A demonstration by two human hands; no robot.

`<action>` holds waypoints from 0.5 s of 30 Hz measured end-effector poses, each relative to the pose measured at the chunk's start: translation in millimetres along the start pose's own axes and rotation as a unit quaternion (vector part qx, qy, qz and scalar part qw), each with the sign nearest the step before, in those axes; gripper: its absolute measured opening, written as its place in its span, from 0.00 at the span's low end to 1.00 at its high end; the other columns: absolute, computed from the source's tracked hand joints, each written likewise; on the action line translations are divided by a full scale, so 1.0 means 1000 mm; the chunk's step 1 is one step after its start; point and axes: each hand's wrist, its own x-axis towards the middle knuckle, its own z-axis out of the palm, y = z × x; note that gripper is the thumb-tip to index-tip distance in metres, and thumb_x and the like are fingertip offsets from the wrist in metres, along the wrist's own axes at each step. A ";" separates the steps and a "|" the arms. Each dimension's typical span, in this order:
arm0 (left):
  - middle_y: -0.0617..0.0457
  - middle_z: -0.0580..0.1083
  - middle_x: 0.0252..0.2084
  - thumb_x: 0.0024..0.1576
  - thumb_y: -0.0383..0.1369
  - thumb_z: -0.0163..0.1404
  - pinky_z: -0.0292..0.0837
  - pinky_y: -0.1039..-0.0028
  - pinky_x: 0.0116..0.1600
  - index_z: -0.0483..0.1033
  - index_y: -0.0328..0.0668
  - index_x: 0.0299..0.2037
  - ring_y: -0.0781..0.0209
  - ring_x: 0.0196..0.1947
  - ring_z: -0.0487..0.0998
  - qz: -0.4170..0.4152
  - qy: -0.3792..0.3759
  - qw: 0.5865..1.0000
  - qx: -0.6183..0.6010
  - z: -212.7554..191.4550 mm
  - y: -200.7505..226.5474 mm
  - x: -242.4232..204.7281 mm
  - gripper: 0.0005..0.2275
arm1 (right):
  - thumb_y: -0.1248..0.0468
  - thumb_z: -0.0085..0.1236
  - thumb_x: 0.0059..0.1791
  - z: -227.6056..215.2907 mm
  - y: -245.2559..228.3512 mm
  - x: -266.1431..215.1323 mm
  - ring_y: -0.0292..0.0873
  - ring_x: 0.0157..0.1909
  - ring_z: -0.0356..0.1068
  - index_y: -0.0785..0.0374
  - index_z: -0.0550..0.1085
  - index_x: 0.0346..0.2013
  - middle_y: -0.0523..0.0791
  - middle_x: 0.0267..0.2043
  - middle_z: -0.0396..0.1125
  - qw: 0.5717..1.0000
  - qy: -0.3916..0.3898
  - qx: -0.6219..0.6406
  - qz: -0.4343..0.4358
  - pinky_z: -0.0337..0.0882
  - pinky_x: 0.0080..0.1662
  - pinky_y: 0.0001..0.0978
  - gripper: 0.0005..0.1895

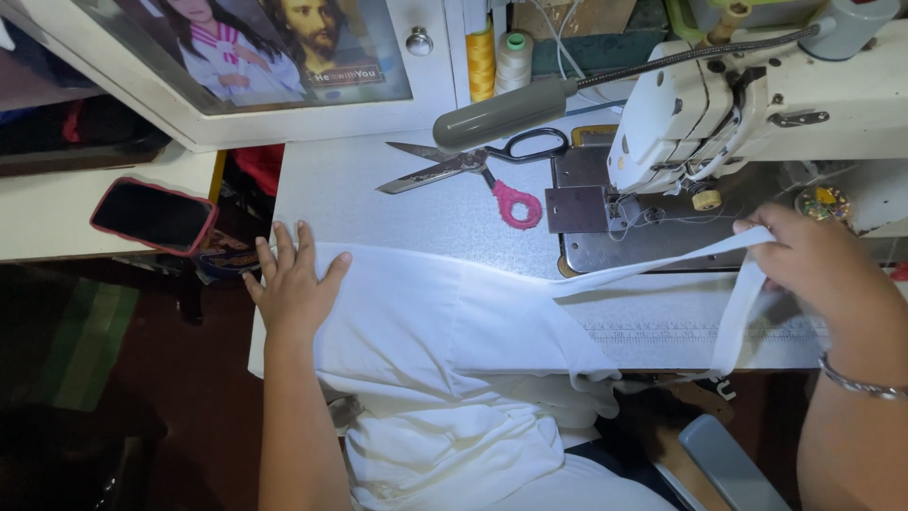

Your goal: A person uses scissors to cut and trim white fabric on a sewing table next to an industrial sewing machine.

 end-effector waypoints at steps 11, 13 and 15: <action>0.56 0.30 0.81 0.58 0.62 0.28 0.26 0.41 0.75 0.35 0.59 0.78 0.50 0.80 0.25 0.000 0.006 1.000 0.006 0.002 0.000 0.002 0.38 | 0.67 0.51 0.54 0.003 0.052 -0.026 0.38 0.00 0.68 0.70 0.71 0.52 0.64 0.48 0.74 0.575 -0.106 0.691 -0.425 0.55 0.00 0.17 0.13; 0.56 0.30 0.81 0.58 0.62 0.28 0.27 0.40 0.75 0.35 0.59 0.78 0.50 0.80 0.25 0.001 0.008 1.000 0.005 0.003 0.000 0.001 0.38 | 0.58 0.58 0.55 -0.007 0.033 -0.029 0.53 0.32 0.70 0.70 0.72 0.55 0.65 0.55 0.71 0.569 -0.114 0.659 -0.478 0.69 0.31 0.40 0.19; 0.56 0.30 0.81 0.58 0.62 0.27 0.27 0.40 0.75 0.35 0.58 0.78 0.49 0.80 0.26 0.001 0.012 1.000 0.002 0.002 0.001 0.001 0.38 | 0.49 0.65 0.56 -0.033 0.016 -0.020 0.68 0.65 0.73 0.69 0.72 0.57 0.67 0.62 0.68 0.559 -0.121 0.624 -0.532 0.83 0.63 0.61 0.27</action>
